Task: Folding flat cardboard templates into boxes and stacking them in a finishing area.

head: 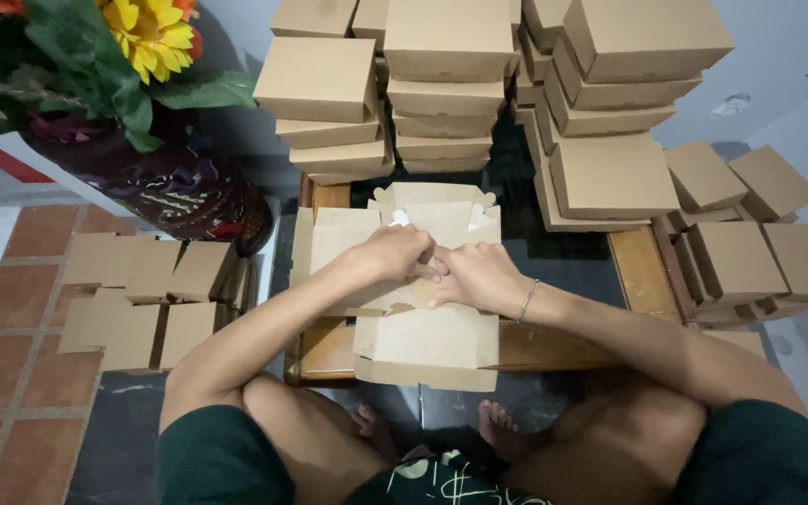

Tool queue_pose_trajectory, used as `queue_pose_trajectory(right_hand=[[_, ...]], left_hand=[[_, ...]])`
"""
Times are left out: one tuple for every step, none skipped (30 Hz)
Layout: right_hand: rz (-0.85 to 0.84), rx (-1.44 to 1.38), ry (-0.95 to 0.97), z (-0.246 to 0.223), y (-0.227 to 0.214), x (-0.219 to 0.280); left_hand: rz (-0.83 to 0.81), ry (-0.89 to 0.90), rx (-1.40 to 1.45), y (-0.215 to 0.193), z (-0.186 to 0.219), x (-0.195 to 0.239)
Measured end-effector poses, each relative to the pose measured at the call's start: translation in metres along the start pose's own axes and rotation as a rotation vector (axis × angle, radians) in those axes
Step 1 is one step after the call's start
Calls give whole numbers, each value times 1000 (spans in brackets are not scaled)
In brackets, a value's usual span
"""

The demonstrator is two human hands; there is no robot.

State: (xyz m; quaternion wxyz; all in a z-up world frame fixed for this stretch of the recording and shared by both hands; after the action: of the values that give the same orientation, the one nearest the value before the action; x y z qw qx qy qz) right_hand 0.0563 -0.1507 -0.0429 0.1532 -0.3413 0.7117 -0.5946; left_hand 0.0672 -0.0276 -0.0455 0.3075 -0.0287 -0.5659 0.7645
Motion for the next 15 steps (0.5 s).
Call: queue_pose_trajectory(right_hand=[[1,2,-2,-3,-1,0],[-3,11,0,-7,0,0],[-8,21,1,-10,0,0],[-8,22,-1,-12,1,-1],[-4,26,-23,-16,1,-2],[-3,29,-45,-20,1,-3],[-5,29,-48,-20,3,-4],[-6,29,-48,-19,4,-6],[-7,28,-47,-18,5,-7],[-7,29,-51,-19,3,-5],[0,27,-54,-21,1,-3],[8,26,-55,-22,-2,-1],[8,28,-58,-20,-1,-2],[4,34,-51,-19,1,-3],[0,40,-44,-17,3,-4]], left_hand=[[2,-1,-1,0,0,0],[9,4,9,0,1,1],[16,9,19,0,1,1],[17,7,19,-1,1,2],[17,7,25,-2,0,2],[16,6,32,-2,0,3],[17,3,34,3,-4,1],[31,14,28,6,-8,-3],[45,25,22,8,-12,-6],[48,22,23,7,-10,-3],[44,21,24,5,-8,-1],[40,21,25,3,-5,0],[43,20,25,1,-3,1],[44,15,22,-1,-2,3],[45,11,18,-2,0,5]])
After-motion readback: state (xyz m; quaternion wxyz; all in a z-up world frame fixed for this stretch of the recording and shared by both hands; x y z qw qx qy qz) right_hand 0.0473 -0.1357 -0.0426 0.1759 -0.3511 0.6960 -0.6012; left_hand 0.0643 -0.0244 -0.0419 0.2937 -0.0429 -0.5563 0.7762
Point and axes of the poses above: each hand's wrist, its own x-axis away from the middle knuckle, its own y-axis out of the palm, z = x × y, the point moved 6 cm from there along -x, towards the middle knuckle, and after that the axes turned 4 degrees about y, right-handed, at the moved point
